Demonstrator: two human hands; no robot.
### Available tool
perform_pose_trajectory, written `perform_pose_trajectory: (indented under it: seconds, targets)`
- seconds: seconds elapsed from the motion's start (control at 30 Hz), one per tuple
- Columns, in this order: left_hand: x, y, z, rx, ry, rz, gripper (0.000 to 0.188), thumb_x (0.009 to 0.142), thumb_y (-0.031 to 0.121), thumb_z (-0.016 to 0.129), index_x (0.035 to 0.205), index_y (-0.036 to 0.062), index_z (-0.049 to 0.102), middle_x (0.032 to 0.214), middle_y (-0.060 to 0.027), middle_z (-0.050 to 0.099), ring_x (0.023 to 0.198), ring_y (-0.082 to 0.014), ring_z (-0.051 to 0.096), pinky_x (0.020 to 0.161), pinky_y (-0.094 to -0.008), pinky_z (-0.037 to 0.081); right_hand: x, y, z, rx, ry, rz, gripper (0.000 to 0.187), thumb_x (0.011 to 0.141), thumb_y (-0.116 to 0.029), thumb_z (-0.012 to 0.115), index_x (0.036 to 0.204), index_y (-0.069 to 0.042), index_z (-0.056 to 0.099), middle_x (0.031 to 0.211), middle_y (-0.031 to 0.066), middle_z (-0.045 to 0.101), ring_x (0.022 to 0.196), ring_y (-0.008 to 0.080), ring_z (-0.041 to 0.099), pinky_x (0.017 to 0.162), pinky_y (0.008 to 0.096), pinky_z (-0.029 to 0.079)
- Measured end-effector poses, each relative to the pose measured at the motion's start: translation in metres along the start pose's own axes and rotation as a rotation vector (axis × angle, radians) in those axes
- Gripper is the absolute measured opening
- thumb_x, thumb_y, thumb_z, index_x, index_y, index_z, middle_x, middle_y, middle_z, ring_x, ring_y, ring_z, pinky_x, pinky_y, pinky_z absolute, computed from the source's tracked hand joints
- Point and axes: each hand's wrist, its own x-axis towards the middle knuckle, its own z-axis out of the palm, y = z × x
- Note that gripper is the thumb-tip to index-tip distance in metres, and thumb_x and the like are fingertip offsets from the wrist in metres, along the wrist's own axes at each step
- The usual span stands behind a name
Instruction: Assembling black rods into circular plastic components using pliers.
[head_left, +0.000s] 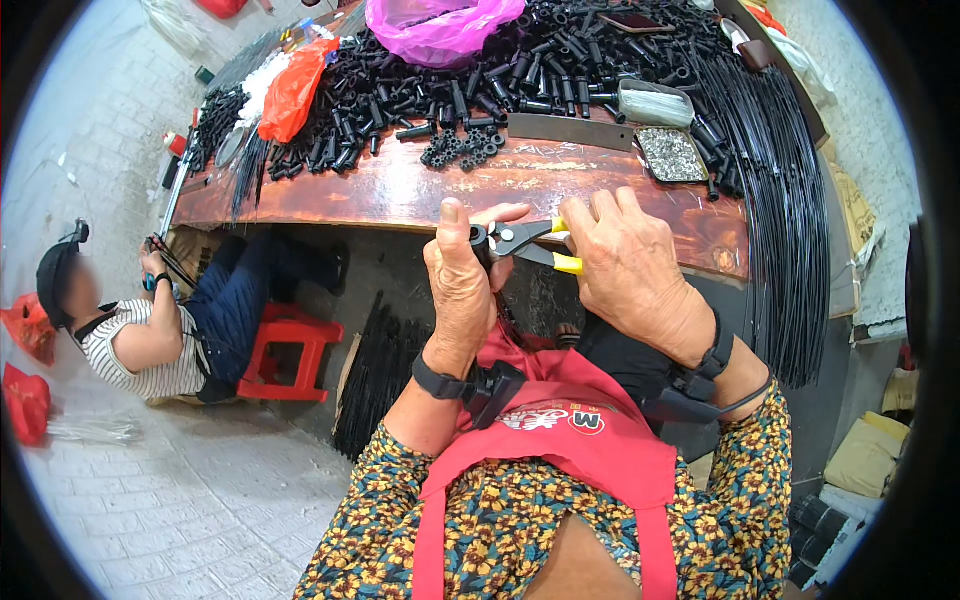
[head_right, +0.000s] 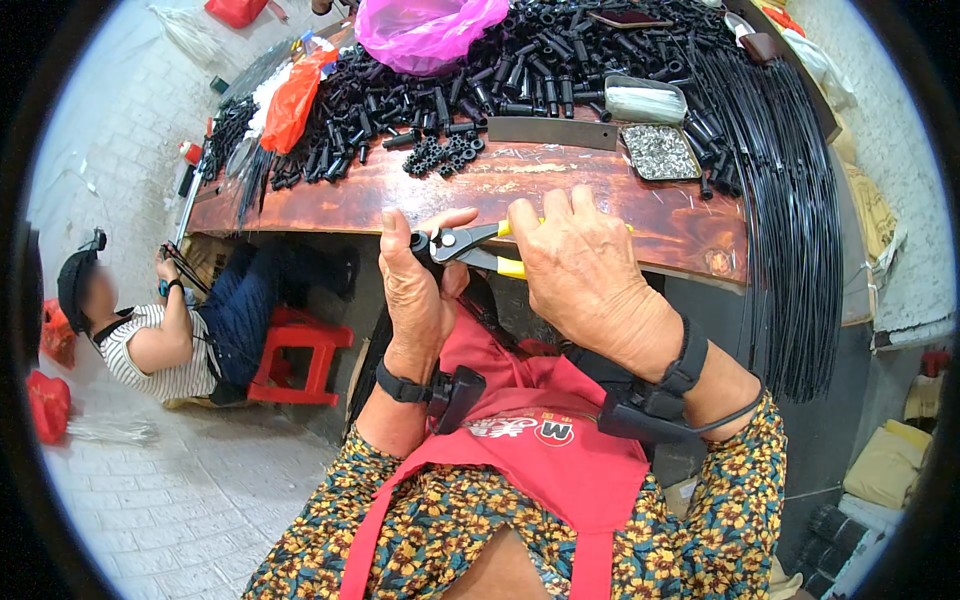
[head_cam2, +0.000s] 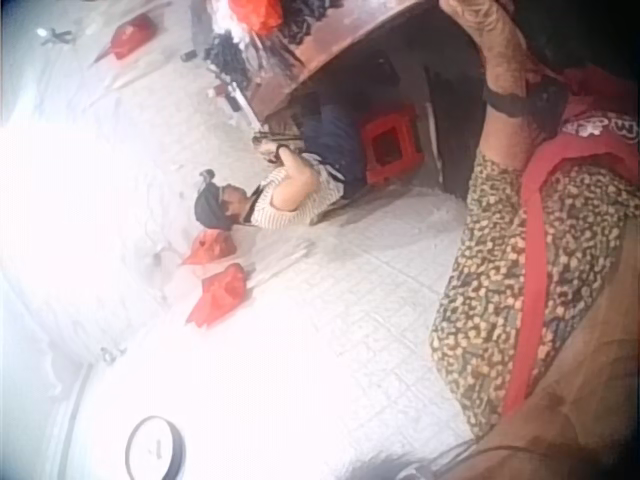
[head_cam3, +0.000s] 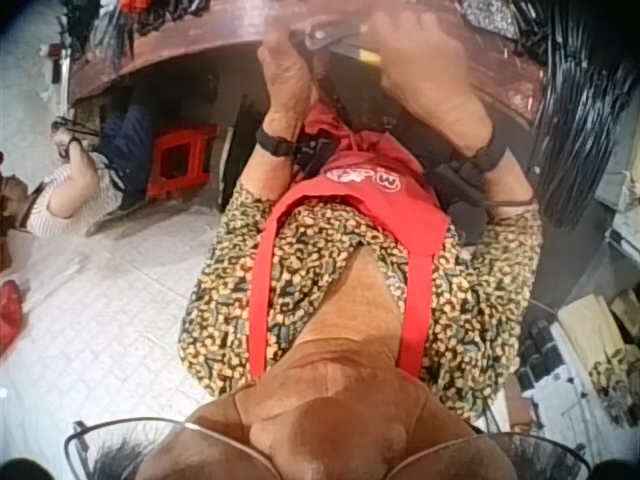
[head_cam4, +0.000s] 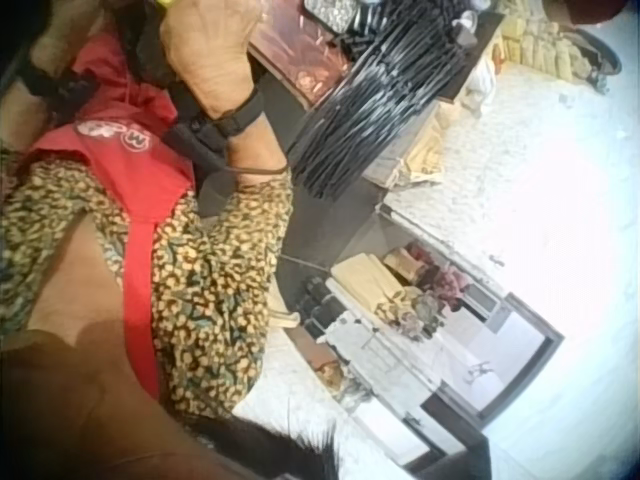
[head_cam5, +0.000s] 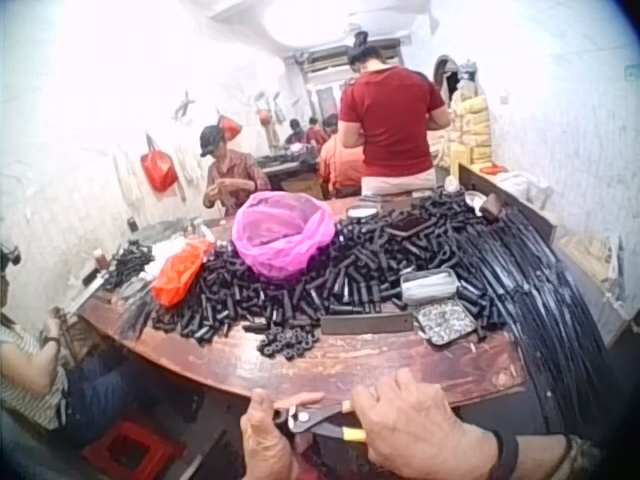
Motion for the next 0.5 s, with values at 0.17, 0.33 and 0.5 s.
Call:
perform_pose_trajectory:
  seconds: [0.17, 0.33, 0.5]
  targets:
    - [0.001, -0.001, -0.008, -0.004, -0.028, -0.007, 0.079, 0.095, 0.066, 0.034, 0.099, -0.0056, 0.069, 0.050, 0.0045, 0.044, 0.041, -0.0048, 0.032, 0.042, -0.0221, 0.023, -0.014, 0.008, 0.003, 0.263, -0.064, 0.019, 0.023, 0.072, -0.008, 0.065, 0.091, -0.002, 0.052, 0.083, 0.0157, 0.057, 0.081, 0.0335, 0.060, 0.063, 0.0430, 0.050]
    - [-0.001, -0.001, -0.010, -0.048, -0.104, -0.057, 0.079, 0.095, 0.065, 0.034, 0.096, -0.0050, 0.071, 0.050, 0.0048, 0.042, 0.045, -0.0037, 0.033, 0.045, -0.0223, 0.021, -0.012, 0.006, -0.010, 0.168, -0.166, 0.031, 0.021, 0.073, -0.009, 0.066, 0.089, -0.003, 0.053, 0.078, 0.0142, 0.060, 0.076, 0.0333, 0.063, 0.063, 0.0421, 0.050]
    - [-0.001, 0.003, -0.004, 0.017, -0.078, -0.047, 0.081, 0.095, 0.066, 0.032, 0.091, -0.0049, 0.071, 0.050, 0.0044, 0.042, 0.044, -0.0042, 0.033, 0.044, -0.0227, 0.020, -0.001, 0.002, -0.021, 0.042, -0.148, -0.020, 0.016, 0.075, -0.011, 0.065, 0.085, -0.003, 0.055, 0.078, 0.0146, 0.062, 0.074, 0.0301, 0.064, 0.062, 0.0392, 0.051]
